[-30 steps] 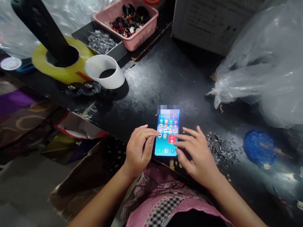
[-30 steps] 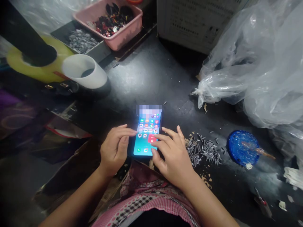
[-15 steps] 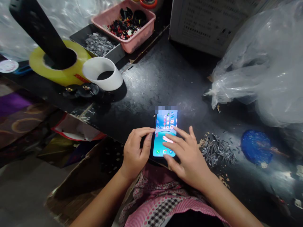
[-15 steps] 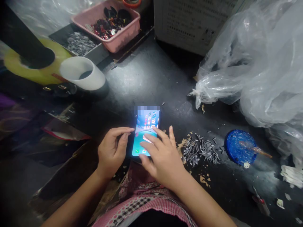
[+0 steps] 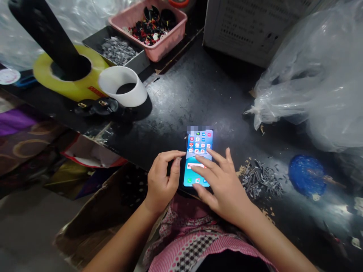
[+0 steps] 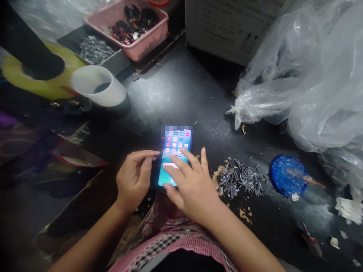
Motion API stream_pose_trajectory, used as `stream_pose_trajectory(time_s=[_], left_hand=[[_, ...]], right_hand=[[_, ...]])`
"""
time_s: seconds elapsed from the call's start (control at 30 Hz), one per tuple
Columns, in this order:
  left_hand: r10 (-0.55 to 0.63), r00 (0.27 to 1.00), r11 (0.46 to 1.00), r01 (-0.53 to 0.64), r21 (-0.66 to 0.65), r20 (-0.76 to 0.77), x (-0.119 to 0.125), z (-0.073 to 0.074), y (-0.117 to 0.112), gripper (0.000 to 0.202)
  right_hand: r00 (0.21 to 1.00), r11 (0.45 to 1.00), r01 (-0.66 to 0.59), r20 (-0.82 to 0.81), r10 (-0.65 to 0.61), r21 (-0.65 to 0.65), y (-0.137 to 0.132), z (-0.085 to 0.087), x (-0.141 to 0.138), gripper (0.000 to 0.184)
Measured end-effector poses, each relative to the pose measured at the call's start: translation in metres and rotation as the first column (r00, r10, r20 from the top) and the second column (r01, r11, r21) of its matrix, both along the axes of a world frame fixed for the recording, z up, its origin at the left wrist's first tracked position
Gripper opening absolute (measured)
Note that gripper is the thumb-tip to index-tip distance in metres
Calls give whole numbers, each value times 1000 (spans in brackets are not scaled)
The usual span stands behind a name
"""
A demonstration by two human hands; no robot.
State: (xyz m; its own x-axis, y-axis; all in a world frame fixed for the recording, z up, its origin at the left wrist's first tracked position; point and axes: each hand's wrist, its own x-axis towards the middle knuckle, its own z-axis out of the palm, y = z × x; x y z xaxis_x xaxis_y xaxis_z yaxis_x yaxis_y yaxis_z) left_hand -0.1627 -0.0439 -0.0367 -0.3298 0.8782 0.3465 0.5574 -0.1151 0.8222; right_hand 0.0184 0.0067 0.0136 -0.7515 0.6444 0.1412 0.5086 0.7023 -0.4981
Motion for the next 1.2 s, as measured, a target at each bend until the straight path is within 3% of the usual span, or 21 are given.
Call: stream_pose_trajectory(time_s=[0.07,0.23,0.37,0.57,1.07,1.2], left_hand=[[8,1000,1000,-8,-5,4,0,1,0,17],[7,1000,1000,-7,4,7,1,1,0,17],[13,1000,1000,-13,-5,5,0,0,0,17],[6,1000,1000,-6,4,-8,0,0,0,17],[12,997,1000,-13,11,72,3,-4,1,3],[11,997,1000,-12,19,80,2,-4,-1,2]], right_hand=[[1000,1000,-25,18,25,-6,2,1,0,28],[988,991,130,-83,-128,26,8,1,7,28],[999,999,19,-41,-20,-37,8,-2,6,46],[962,968,250,-115,-249,-5,15,1,24,45],[993,994,99,-57,-101,-37,3,0,22,45],[988,993,117,-97,-118,-17,3,0,22,46]])
